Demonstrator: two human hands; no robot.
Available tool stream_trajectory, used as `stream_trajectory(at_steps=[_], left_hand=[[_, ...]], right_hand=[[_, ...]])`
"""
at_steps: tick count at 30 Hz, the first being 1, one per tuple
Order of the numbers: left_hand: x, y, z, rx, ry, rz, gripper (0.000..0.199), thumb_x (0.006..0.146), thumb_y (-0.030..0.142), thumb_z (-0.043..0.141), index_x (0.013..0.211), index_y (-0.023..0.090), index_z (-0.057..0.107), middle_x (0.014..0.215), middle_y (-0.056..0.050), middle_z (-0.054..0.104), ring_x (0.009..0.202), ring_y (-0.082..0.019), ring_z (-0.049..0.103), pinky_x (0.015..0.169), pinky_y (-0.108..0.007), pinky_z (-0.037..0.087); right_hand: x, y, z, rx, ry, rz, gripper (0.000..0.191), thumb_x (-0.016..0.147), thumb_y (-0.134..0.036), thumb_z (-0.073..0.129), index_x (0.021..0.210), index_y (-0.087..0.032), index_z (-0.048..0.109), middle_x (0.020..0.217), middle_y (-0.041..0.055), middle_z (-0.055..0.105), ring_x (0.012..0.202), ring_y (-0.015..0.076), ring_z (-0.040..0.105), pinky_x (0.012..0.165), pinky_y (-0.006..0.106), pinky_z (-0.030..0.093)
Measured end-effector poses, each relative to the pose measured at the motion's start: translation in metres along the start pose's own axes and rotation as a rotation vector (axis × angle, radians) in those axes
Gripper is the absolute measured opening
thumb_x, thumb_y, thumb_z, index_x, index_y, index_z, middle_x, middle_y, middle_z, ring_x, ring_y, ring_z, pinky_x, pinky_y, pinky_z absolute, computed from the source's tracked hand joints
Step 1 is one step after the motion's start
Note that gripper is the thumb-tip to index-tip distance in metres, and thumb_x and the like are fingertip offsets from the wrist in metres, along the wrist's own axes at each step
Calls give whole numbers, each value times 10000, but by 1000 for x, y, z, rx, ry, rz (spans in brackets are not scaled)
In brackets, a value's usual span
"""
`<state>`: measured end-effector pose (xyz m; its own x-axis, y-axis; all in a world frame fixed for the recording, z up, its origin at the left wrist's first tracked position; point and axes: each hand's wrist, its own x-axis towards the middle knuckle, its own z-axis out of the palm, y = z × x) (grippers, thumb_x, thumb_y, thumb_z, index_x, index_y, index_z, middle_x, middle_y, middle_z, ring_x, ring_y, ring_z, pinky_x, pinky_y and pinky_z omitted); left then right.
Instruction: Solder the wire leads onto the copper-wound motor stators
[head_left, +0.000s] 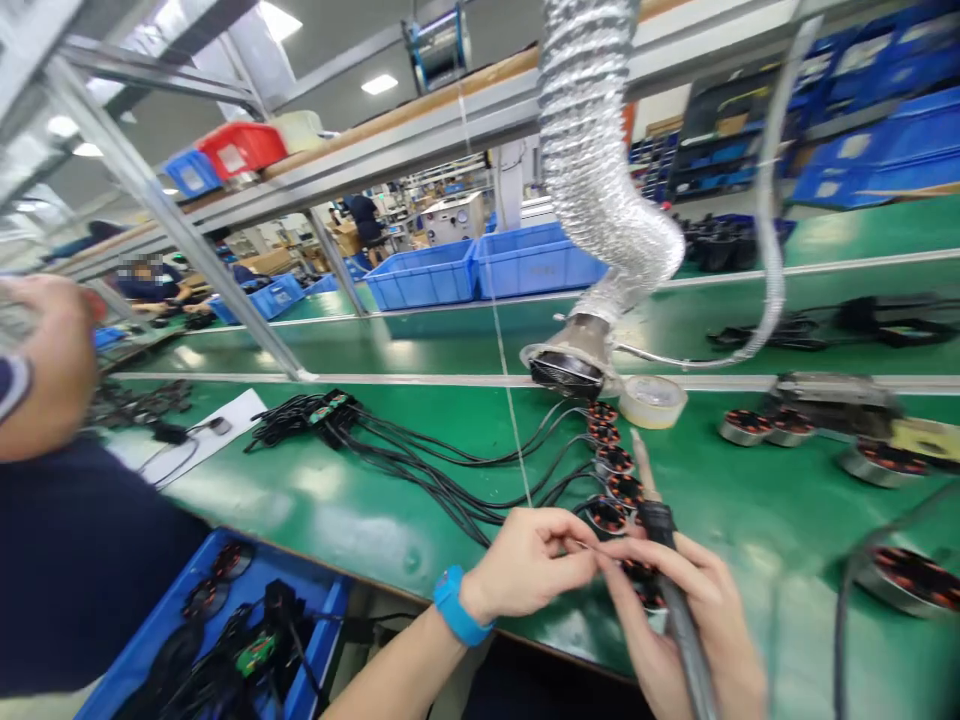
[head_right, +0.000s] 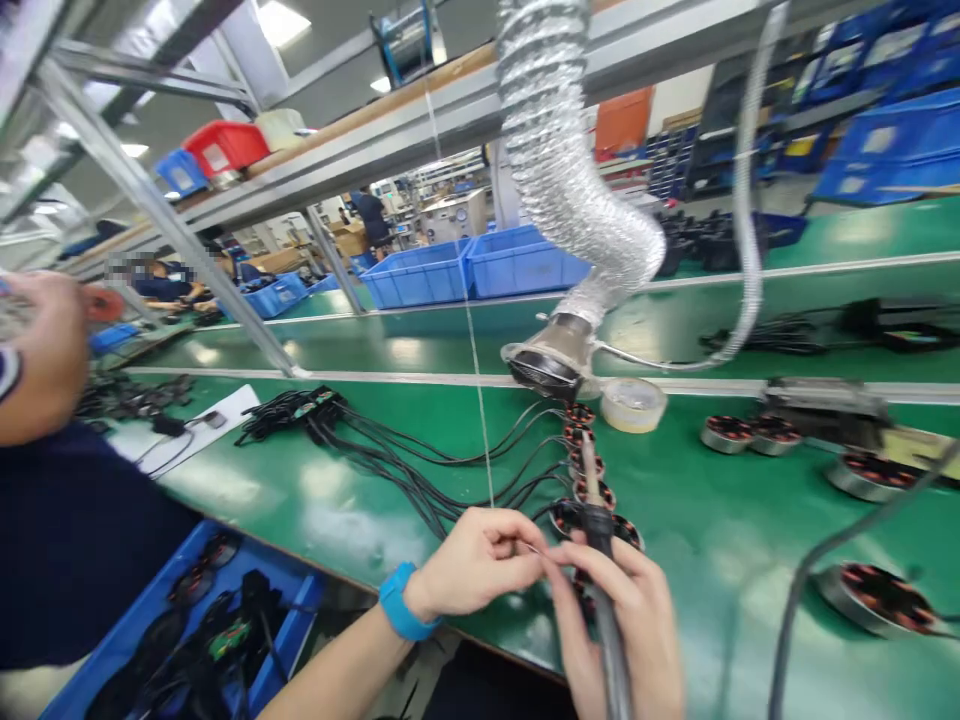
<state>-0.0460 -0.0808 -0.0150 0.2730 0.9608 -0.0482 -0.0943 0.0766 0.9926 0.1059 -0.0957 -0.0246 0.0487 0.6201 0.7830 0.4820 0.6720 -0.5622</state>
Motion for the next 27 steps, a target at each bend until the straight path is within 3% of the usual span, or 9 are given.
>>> stream_trajectory(at_steps=[4,8,12,19,23,27], left_hand=[[2,-1,-9,124,-57,60,249,787,339,742,881,109,734,698,-22,602,596,-93,447,575,-223,381],[4,6,-14,414,-77,236,188,838,348,708,830,164,746,777,-44,676,751,-151,515,758,-266,437],[2,10,-7,406,-136,143,152,867,289,637,874,157,711,801,-33,671,726,-138,557,693,-230,440],[3,-5,2,349,-105,17,123,867,216,567,804,130,629,701,16,532,594,-78,415,534,-187,318],[9,-9,2,330,-100,-33,140,869,252,582,801,130,600,699,17,515,593,-76,398,533,-189,308],[14,-6,1,345,-79,-29,141,861,254,578,792,132,592,698,15,513,606,-82,398,544,-191,305]], right_hand=[[-2,16,-3,-20,-51,53,280,998,-505,594,1027,-235,665,1000,65,652,922,266,623,878,431,450],[-5,26,-5,5,-43,112,321,973,-559,601,924,-247,661,933,66,652,918,298,599,865,448,425],[-8,20,-6,-24,-17,122,298,1000,-520,574,971,-232,645,947,73,641,904,278,596,846,424,423],[-14,10,-21,-8,-69,160,177,998,-286,627,1161,-216,623,1010,58,637,960,213,641,834,334,515],[-23,16,-39,72,-12,296,224,1013,-211,578,1226,-207,647,952,48,668,749,161,665,701,281,548],[-36,28,-53,141,91,383,175,1014,-264,565,1028,-160,705,712,16,626,525,135,585,503,249,488]])
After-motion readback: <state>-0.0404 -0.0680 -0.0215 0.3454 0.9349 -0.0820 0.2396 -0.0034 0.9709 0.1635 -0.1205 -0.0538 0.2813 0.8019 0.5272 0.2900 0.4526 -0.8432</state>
